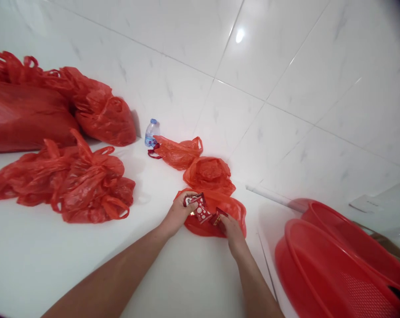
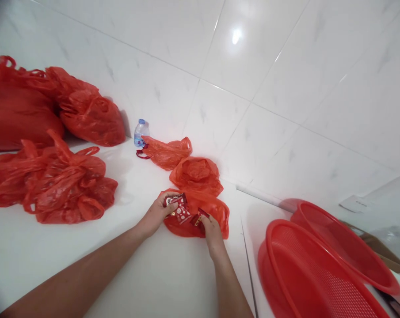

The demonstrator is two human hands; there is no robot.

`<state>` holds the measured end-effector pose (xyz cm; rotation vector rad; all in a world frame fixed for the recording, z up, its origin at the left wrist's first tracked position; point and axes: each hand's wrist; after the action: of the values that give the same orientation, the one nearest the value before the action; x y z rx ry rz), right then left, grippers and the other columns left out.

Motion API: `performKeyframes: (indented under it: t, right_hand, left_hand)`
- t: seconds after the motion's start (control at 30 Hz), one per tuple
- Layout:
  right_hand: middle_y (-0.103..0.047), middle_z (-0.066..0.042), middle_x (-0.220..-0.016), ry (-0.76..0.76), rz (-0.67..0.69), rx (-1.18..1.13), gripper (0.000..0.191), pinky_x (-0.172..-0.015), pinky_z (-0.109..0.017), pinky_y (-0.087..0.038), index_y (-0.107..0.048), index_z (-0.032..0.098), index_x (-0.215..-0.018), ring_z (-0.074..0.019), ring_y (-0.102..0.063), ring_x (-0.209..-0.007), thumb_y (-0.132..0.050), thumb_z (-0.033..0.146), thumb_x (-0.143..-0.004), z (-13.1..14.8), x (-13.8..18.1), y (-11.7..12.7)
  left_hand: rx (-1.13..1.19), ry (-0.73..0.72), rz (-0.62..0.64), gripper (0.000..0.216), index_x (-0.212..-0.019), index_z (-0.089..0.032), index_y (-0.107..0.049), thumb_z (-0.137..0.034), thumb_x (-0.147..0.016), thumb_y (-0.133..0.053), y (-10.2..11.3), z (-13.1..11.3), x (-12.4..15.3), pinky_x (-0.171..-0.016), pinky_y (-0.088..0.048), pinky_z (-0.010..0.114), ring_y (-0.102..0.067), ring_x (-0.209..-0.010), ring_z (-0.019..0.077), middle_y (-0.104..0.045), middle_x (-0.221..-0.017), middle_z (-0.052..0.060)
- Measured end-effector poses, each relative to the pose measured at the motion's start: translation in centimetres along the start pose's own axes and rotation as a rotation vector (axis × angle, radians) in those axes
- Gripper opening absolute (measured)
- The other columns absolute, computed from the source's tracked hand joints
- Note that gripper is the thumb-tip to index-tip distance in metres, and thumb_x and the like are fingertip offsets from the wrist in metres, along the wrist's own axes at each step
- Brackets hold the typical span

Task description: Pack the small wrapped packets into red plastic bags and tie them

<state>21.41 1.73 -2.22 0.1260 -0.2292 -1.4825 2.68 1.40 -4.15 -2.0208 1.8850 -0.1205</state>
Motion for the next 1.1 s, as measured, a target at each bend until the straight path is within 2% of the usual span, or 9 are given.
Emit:
performKeyframes:
  t: [0.07, 0.17, 0.27, 0.43, 0.63, 0.8, 0.87, 0.97, 1.1]
  right_hand:
    - [-0.070, -0.006, -0.095, -0.124, 0.012, -0.131, 0.040, -0.068, -0.036, -0.051, -0.063, 0.021, -0.105, -0.0244, -0.067, -0.078, -0.055, 0.047, -0.076, -1.0, -0.6, 0.2]
    - [-0.070, -0.005, -0.090, -0.210, 0.028, -0.183, 0.046, -0.054, -0.032, -0.048, -0.057, 0.023, -0.111, -0.0200, -0.065, -0.058, -0.056, 0.051, -0.075, -1.9, -0.4, 0.1]
    - [-0.067, -0.002, -0.075, -0.255, 0.035, -0.154, 0.042, -0.048, -0.028, -0.042, -0.057, 0.022, -0.100, -0.0154, -0.059, -0.048, -0.055, 0.056, -0.076, -2.1, 0.4, -0.2]
    - [-0.064, 0.000, -0.066, -0.281, 0.115, -0.128, 0.038, -0.043, -0.025, -0.036, -0.054, 0.022, -0.086, -0.0133, -0.055, -0.044, -0.051, 0.059, -0.078, -1.9, 1.5, -0.6]
    - [-0.068, -0.001, -0.068, -0.312, -0.003, -0.039, 0.034, -0.045, -0.023, -0.038, -0.051, 0.023, -0.090, -0.0124, -0.056, -0.044, -0.043, 0.055, -0.084, -1.8, 1.3, -0.1]
    - [-0.070, -0.006, -0.070, -0.351, -0.052, -0.037, 0.035, -0.043, -0.022, -0.040, -0.050, 0.019, -0.098, -0.0121, -0.057, -0.043, -0.041, 0.051, -0.086, -1.8, 1.0, 0.8]
    - [-0.070, -0.005, -0.071, -0.311, -0.031, 0.030, 0.037, -0.044, -0.024, -0.042, -0.051, 0.020, -0.101, -0.0144, -0.060, -0.046, -0.043, 0.051, -0.085, -1.5, 1.2, 0.8]
    - [-0.069, -0.004, -0.073, -0.140, -0.084, 0.184, 0.037, -0.046, -0.029, -0.045, -0.056, 0.021, -0.095, -0.0190, -0.063, -0.054, -0.045, 0.053, -0.083, -0.7, 1.9, 0.6]
    - [-0.070, -0.004, -0.088, 0.104, -0.195, 0.233, 0.030, -0.071, -0.034, -0.050, -0.064, 0.023, -0.083, -0.0232, -0.063, -0.082, -0.048, 0.049, -0.082, 0.1, 2.4, 0.4]
  left_hand:
    - [0.009, 0.025, -0.048, 0.033, -0.104, -0.019, -0.057, -0.033, -0.075, -0.064, 0.0, 0.3, -0.2, -0.078, -0.049, 0.036, -0.062, -0.083, 0.0189, -0.064, -0.097, 0.005]
    - [0.006, 0.002, -0.101, 0.033, -0.103, -0.019, -0.057, -0.032, -0.074, -0.065, 0.0, 0.6, -0.3, -0.079, -0.049, 0.036, -0.061, -0.085, 0.0191, -0.063, -0.100, 0.005]
    - [-0.053, -0.039, -0.119, 0.031, -0.103, -0.019, -0.058, -0.030, -0.074, -0.063, -0.1, 0.4, -0.3, -0.083, -0.047, 0.036, -0.059, -0.090, 0.0189, -0.061, -0.105, 0.005]
    - [-0.171, -0.106, -0.064, 0.029, -0.105, -0.020, -0.058, -0.023, -0.076, -0.058, -0.3, 0.1, -0.1, -0.087, -0.044, 0.035, -0.058, -0.094, 0.0188, -0.061, -0.106, 0.004]
    - [-0.411, -0.116, -0.106, 0.028, -0.102, -0.023, -0.058, -0.014, -0.076, -0.052, 0.1, 1.2, -0.3, -0.085, -0.044, 0.034, -0.059, -0.091, 0.0184, -0.063, -0.100, 0.002]
    - [-0.507, -0.092, -0.159, 0.028, -0.103, -0.024, -0.057, -0.017, -0.077, -0.052, 0.4, 1.1, -0.3, -0.081, -0.046, 0.032, -0.060, -0.086, 0.0172, -0.064, -0.097, 0.000]
    - [-0.509, -0.083, -0.171, 0.030, -0.105, -0.025, -0.056, -0.019, -0.076, -0.055, 0.2, 0.7, -0.1, -0.081, -0.046, 0.032, -0.060, -0.086, 0.0172, -0.064, -0.096, -0.001]
    - [-0.477, -0.092, -0.170, 0.035, -0.109, -0.025, -0.054, -0.023, -0.075, -0.059, -0.1, 0.1, 0.3, -0.082, -0.046, 0.032, -0.060, -0.087, 0.0177, -0.064, -0.097, -0.001]
    - [-0.435, -0.111, -0.041, 0.022, -0.096, -0.025, -0.058, -0.027, -0.075, -0.059, -0.5, -0.1, 0.7, -0.077, -0.047, 0.033, -0.061, -0.081, 0.0184, -0.065, -0.090, -0.002]
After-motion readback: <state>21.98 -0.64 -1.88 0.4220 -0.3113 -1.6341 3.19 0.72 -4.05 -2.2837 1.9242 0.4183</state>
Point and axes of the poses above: each hand's wrist, its own x-axis away from the middle knuckle, its own y-axis out of the back of the hand, z = x × y
